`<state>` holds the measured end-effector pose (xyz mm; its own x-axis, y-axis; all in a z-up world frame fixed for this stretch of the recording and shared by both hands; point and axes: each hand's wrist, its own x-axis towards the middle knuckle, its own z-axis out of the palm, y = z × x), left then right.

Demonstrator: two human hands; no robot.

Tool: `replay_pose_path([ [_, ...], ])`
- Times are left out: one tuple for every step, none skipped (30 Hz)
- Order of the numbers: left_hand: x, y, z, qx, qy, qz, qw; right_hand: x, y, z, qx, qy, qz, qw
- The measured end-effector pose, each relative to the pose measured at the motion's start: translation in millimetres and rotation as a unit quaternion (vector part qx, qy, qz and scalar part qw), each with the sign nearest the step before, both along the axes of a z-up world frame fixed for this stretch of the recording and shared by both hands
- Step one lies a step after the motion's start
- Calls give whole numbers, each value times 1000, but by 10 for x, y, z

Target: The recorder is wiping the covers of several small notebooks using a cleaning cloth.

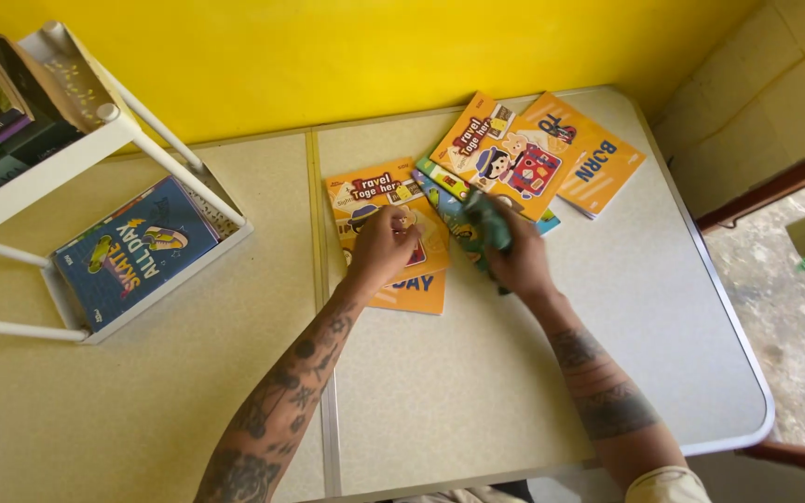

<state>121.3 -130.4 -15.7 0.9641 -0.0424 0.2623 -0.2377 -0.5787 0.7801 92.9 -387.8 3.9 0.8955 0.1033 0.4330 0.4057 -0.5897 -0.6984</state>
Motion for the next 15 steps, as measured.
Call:
replay_pose_path([
  [75, -79, 1, 3, -1, 7, 1000, 82, -109, -41, 3, -1, 7, 1000],
  [144, -153, -2, 21, 57, -3, 998, 155, -212, -92, -7, -32, -56, 998],
  [215, -228, -5, 38, 115, -13, 993, 232, -316, -145, -16, -62, -120, 991],
  [295, -280, -59, 43, 115, -8, 992, 252, -323, -136, -10, -61, -116, 991],
  [377, -331, -114, -7, 190, -16, 982, 274, -331, -127, 0, -31, -134, 991],
  [468, -410, -175, -59, 263, -26, 963, 289, -368, -115, 8, 0, -154, 988],
  [527, -478, -50, -55, 263, -24, 963, 303, -362, -178, 11, 0, -153, 988],
  [564, -570, 60, -151, 315, 17, 937, 297, -379, -240, -36, -42, -138, 989],
  [600, -659, 168, -244, 362, 59, 898, 288, -392, -303, -84, -84, -122, 985],
  [612, -706, 309, -243, 364, 59, 897, 264, -383, -266, -83, -81, -123, 986],
  [626, -747, 449, -317, 388, 99, 860, 241, -369, -229, -84, -75, -119, 987],
  [660, -784, 596, -389, 406, 139, 815, 246, -352, -183, -85, -71, -113, 987],
  [719, -814, 646, -390, 406, 139, 815, 276, -359, -193, -85, -72, -113, 987],
  [751, -840, 678, -441, 413, 136, 786, 274, -361, -215, -82, -68, -117, 987],
  [784, -863, 709, -490, 417, 133, 754, 272, -359, -239, -79, -65, -121, 987],
])
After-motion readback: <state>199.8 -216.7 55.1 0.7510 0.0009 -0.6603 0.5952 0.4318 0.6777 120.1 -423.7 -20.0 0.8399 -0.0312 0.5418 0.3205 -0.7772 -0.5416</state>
